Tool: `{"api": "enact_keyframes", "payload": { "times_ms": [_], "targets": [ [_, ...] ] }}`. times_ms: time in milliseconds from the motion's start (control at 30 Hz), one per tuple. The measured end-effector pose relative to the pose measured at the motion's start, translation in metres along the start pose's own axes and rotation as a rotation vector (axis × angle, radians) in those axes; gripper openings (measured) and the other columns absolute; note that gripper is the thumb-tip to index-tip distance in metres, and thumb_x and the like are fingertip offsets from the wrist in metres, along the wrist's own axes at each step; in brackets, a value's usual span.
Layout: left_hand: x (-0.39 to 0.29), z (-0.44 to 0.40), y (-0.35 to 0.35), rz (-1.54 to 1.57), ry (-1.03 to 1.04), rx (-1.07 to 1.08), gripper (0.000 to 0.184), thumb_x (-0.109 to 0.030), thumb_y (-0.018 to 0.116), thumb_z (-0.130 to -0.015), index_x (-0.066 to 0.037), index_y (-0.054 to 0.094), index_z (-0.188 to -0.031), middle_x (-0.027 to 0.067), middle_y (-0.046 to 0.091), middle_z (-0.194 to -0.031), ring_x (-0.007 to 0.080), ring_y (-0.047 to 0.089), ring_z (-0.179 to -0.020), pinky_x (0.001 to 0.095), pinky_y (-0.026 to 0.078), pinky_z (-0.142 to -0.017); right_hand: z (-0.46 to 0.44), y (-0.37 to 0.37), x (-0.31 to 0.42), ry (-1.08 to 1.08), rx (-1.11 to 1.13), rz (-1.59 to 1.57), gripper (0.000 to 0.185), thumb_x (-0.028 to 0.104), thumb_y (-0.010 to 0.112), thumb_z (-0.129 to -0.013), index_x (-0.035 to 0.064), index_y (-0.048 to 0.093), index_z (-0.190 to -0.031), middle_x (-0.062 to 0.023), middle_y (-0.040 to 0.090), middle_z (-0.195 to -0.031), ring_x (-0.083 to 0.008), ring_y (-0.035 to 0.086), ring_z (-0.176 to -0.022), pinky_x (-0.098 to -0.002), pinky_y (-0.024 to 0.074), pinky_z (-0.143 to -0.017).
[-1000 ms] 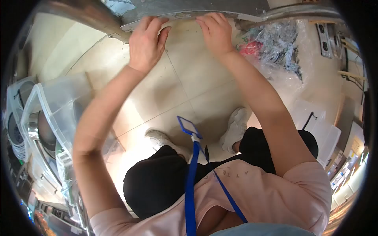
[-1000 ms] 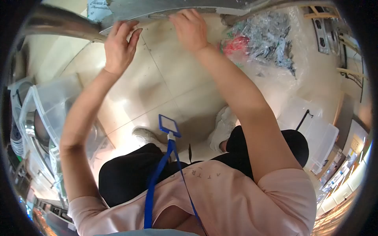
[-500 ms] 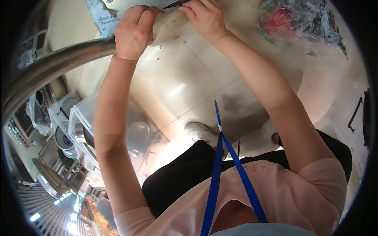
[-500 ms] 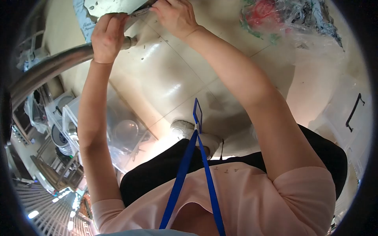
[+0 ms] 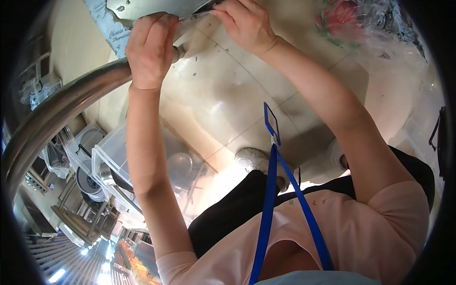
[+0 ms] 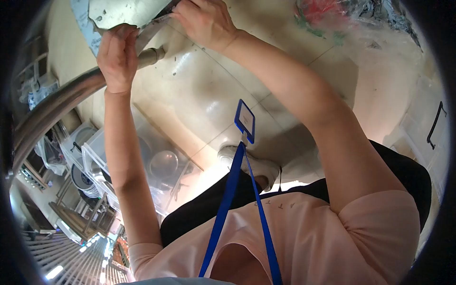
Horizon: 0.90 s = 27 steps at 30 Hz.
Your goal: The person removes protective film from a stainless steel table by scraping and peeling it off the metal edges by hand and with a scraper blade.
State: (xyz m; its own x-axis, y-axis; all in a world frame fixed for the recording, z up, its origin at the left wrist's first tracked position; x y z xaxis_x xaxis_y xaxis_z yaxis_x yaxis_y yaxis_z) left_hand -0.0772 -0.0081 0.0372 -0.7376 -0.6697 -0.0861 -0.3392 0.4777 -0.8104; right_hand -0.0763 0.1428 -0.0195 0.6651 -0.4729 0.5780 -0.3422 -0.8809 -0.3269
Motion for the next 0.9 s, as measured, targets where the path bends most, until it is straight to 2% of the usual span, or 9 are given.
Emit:
{"api": "enact_keyframes", "payload": {
  "times_ms": [267,600,900],
  "targets": [
    [0.004,0.002,-0.002,0.073,-0.086,0.058,0.014,0.002,0.063,-0.066,-0.004,0.055,-0.076,0.0041,0.057,-0.073,0.0223,0.052,-0.064,0.0307,0.042,-0.056,0.005,0.010,0.001,0.038,0.037,0.003,0.015,0.005,0.063,-0.065,0.0043,0.048,-0.067,-0.0105,0.046,-0.069,-0.0281,0.048,-0.064,-0.0375,0.0407,-0.058],
    [0.002,-0.003,-0.003,0.044,-0.150,0.093,0.011,0.002,0.062,-0.068,-0.004,0.054,-0.074,0.0062,0.056,-0.071,0.0239,0.051,-0.062,0.0319,0.041,-0.055,-0.001,-0.003,0.002,0.041,0.015,-0.033,0.013,0.003,0.062,-0.065,0.0033,0.049,-0.069,-0.0107,0.048,-0.071,-0.0280,0.050,-0.067,-0.0374,0.0415,-0.059],
    [0.000,0.006,-0.003,0.034,-0.074,0.073,0.012,0.003,0.061,-0.068,-0.005,0.053,-0.074,0.0061,0.055,-0.072,0.0244,0.051,-0.064,0.0324,0.042,-0.056,0.006,0.008,0.003,-0.020,0.014,0.004,0.013,0.002,0.061,-0.064,0.0031,0.049,-0.069,-0.0102,0.047,-0.069,-0.0271,0.049,-0.065,-0.0372,0.0412,-0.057]
  ]
}}
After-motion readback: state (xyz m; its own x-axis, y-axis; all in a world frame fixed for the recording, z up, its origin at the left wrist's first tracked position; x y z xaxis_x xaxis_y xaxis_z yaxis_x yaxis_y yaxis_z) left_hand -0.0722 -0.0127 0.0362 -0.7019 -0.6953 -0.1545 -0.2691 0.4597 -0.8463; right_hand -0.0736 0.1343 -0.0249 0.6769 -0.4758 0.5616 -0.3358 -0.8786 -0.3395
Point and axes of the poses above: each hand's wrist, its own z-axis away from the middle knuckle, its own y-axis out of the palm, x = y × z, the point moved 5 cm from there along -z, towards the middle knuckle
